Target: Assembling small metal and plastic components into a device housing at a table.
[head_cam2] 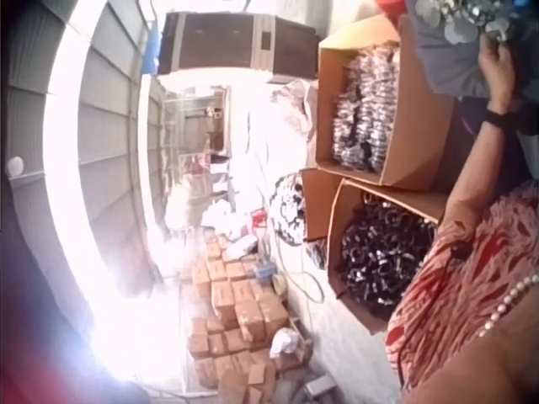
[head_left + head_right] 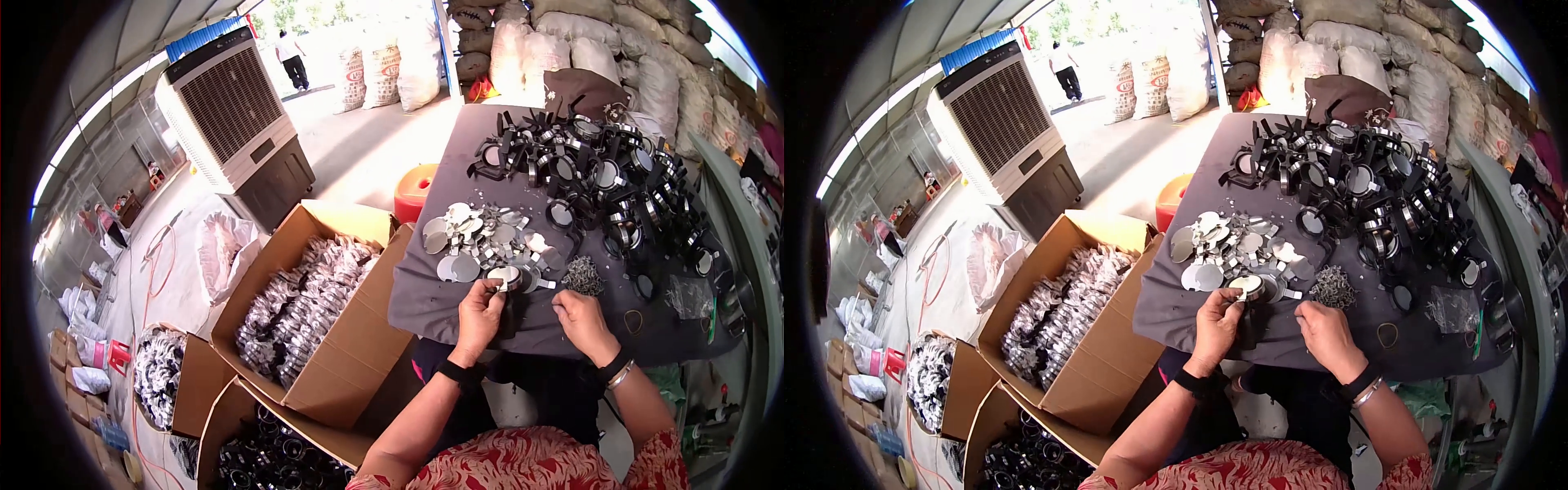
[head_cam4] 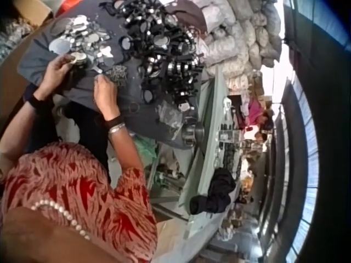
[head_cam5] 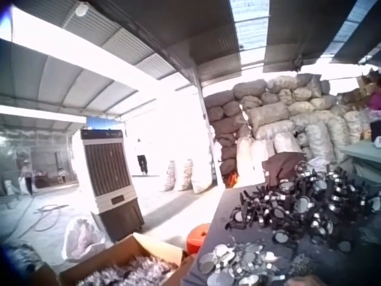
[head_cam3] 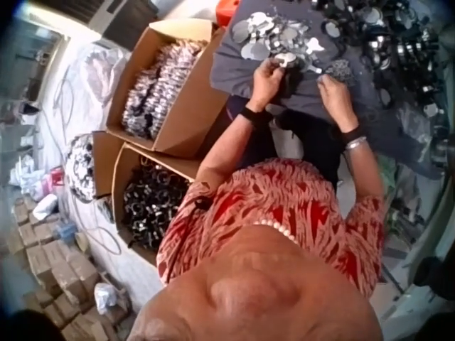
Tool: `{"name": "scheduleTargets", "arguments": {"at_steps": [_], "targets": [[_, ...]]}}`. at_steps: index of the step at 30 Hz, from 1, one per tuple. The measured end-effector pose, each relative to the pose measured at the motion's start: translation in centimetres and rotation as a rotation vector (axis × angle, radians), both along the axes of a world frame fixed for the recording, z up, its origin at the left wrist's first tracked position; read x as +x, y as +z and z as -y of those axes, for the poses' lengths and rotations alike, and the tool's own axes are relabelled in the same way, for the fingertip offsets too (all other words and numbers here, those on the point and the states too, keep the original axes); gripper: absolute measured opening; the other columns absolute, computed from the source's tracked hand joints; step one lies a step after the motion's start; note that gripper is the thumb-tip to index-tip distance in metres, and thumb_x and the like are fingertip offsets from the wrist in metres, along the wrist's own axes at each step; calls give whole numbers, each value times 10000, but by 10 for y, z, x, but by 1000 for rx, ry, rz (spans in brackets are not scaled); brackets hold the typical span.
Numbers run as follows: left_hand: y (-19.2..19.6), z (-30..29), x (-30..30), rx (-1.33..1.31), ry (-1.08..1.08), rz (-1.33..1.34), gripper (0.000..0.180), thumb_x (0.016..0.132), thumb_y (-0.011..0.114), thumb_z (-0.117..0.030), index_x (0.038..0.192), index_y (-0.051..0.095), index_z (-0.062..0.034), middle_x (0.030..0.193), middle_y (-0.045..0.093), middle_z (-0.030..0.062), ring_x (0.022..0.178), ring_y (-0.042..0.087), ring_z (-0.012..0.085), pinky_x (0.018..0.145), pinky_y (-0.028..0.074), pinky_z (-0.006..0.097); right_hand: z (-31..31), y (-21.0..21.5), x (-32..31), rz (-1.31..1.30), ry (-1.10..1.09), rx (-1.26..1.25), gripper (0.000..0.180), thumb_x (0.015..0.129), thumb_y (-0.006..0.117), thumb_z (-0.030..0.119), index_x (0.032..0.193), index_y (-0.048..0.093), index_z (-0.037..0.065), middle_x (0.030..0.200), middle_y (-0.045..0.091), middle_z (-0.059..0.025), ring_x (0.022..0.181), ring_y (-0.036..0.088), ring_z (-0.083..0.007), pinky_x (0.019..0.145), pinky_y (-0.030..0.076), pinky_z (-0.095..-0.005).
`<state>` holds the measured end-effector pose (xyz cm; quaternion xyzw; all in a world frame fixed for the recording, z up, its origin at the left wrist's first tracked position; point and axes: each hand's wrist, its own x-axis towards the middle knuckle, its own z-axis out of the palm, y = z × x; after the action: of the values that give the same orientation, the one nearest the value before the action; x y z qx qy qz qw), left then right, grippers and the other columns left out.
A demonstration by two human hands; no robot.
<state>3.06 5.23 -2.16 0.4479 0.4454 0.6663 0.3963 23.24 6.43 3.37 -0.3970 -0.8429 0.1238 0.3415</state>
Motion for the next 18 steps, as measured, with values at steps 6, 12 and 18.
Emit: {"name": "scheduleTargets", "arguments": {"at_steps": [6,12,18], "targets": [[6,-5,-11,-100,-50,150,135,880,517,38,1007,556,22,924,635,49,822,559,74,749,447,205,-8,-1,-36,-634,10,-620,36,855,569,31,853,552,0,752,652,-84,453,530,-76,370,363,-203],[23,3,-5,-158,-38,97,139,891,521,-35,1024,563,-43,733,588,-18,514,448,17,436,341,173,-13,-22,-72,-922,39,-640,33,853,580,22,847,569,-9,701,603,-40,484,497,-52,408,389,-206],[22,7,-7,-175,-42,99,130,887,527,-32,1013,560,-42,722,569,-31,508,439,16,426,349,176,-13,-30,-90,-993,-22,-682,63,855,592,51,843,584,-10,692,590,-15,520,470,-33,432,370,-190]]}}
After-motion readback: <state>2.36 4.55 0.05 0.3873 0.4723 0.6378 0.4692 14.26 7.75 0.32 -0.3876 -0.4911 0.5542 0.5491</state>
